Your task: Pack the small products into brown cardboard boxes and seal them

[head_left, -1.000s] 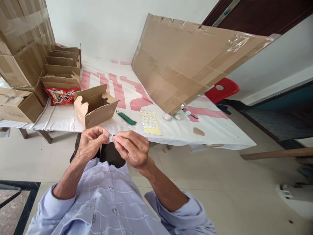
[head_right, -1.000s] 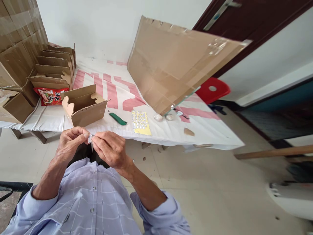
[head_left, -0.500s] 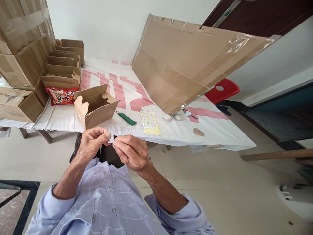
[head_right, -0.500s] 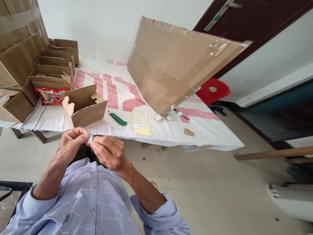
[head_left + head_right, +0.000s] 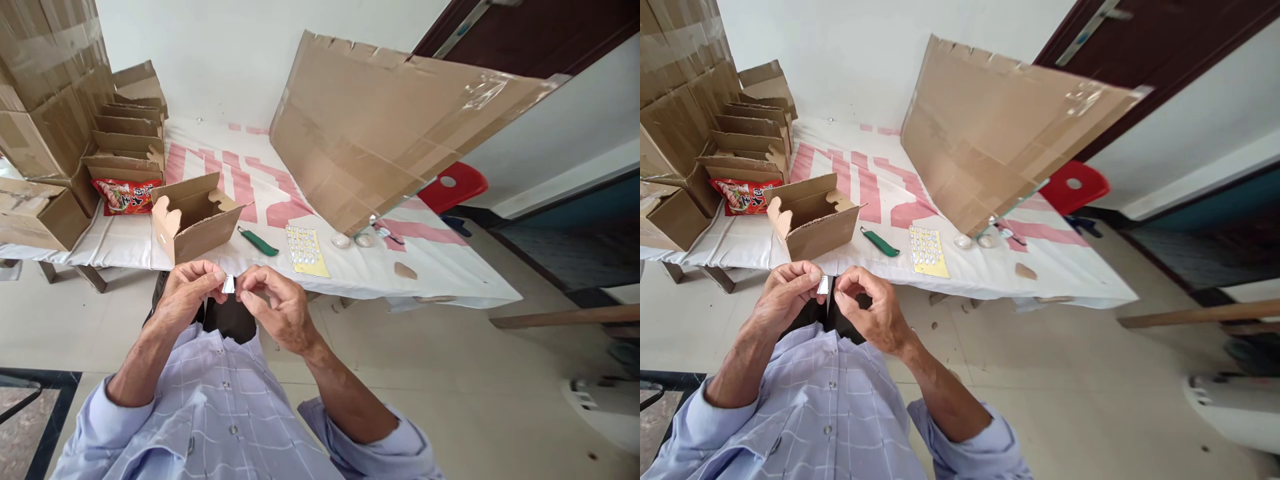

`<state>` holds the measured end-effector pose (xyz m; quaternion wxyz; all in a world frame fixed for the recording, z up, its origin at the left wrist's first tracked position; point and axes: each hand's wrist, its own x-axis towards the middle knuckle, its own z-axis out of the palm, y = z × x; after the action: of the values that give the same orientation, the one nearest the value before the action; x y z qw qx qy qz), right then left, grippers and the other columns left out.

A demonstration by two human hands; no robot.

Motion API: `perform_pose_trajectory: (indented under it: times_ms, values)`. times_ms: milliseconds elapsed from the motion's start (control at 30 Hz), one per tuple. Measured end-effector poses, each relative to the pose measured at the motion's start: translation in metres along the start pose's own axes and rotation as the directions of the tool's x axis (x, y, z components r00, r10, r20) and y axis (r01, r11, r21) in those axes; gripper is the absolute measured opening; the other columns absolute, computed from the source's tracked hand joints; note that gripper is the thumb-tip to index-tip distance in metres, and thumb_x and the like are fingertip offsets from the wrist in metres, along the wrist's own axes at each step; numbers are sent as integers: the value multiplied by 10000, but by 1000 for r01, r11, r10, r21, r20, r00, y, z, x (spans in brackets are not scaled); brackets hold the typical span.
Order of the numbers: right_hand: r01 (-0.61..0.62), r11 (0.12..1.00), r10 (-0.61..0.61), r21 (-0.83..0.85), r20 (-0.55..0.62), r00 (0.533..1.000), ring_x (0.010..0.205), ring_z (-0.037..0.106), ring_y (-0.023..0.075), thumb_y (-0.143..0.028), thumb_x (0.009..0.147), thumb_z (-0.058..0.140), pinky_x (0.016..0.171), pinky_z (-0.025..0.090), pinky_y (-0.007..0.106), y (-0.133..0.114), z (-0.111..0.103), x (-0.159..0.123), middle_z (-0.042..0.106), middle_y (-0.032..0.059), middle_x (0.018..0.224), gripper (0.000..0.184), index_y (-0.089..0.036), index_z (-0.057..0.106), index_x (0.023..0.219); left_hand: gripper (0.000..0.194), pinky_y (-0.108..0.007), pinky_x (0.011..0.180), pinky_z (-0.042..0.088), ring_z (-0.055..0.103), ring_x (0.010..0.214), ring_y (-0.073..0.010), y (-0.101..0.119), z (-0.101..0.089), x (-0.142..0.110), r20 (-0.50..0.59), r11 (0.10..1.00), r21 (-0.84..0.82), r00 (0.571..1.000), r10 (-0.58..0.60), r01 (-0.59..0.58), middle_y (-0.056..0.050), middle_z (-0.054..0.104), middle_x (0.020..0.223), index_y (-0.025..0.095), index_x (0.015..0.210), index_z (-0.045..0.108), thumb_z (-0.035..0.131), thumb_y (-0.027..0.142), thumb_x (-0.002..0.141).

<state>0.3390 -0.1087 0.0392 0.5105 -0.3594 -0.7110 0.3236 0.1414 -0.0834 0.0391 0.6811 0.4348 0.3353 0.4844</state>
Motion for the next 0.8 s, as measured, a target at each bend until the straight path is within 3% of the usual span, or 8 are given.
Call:
perform_pose_trajectory:
  times_ms: [67,167,300,500,633,800]
  values:
    - [-115,990,112,77,43,993,752,741,172,-413,1046,716,724,650,311,-1,-3,2,772,26,862,200,-236,711,951,436,-276,631,514,618,582,-131,-1,0,0,28,1000,20,1000,1,-2,-24,691,633,175,696,758,991,536,768]
    - [-185,973,173,141,94,980,730,743,170,-454,1037,746,710,648,300,-3,-4,4,774,26,815,261,-221,742,918,431,-275,649,511,622,600,-135,-1,1,-1,68,996,86,998,-2,-3,-24,691,621,179,703,780,991,545,787]
    - [-203,961,192,190,74,979,662,714,152,-402,1010,770,658,636,288,-2,-2,5,762,8,759,254,-221,731,837,469,-286,655,522,631,619,-149,-1,2,-2,82,991,131,997,0,-11,-33,703,633,184,697,781,987,595,792]
    - [-187,959,203,213,-58,977,663,706,149,-395,1010,763,654,642,295,1,0,4,765,6,784,211,-226,744,884,451,-292,651,535,671,664,-166,1,5,-5,86,985,160,995,51,-64,-72,779,737,172,786,840,1038,575,735]
    - [-204,954,216,221,-30,976,675,711,149,-371,990,772,659,632,290,0,-2,6,766,9,796,185,-223,739,884,437,-294,654,532,664,660,-165,1,6,-7,102,964,241,991,92,-114,-66,765,704,178,744,833,1002,578,788]
    - [-241,947,242,213,25,970,683,683,140,-349,926,811,665,593,280,-3,-6,9,743,0,775,153,-220,761,860,435,-264,529,393,527,552,-117,3,2,-9,120,905,401,988,102,-142,-25,686,617,174,722,815,956,570,834]
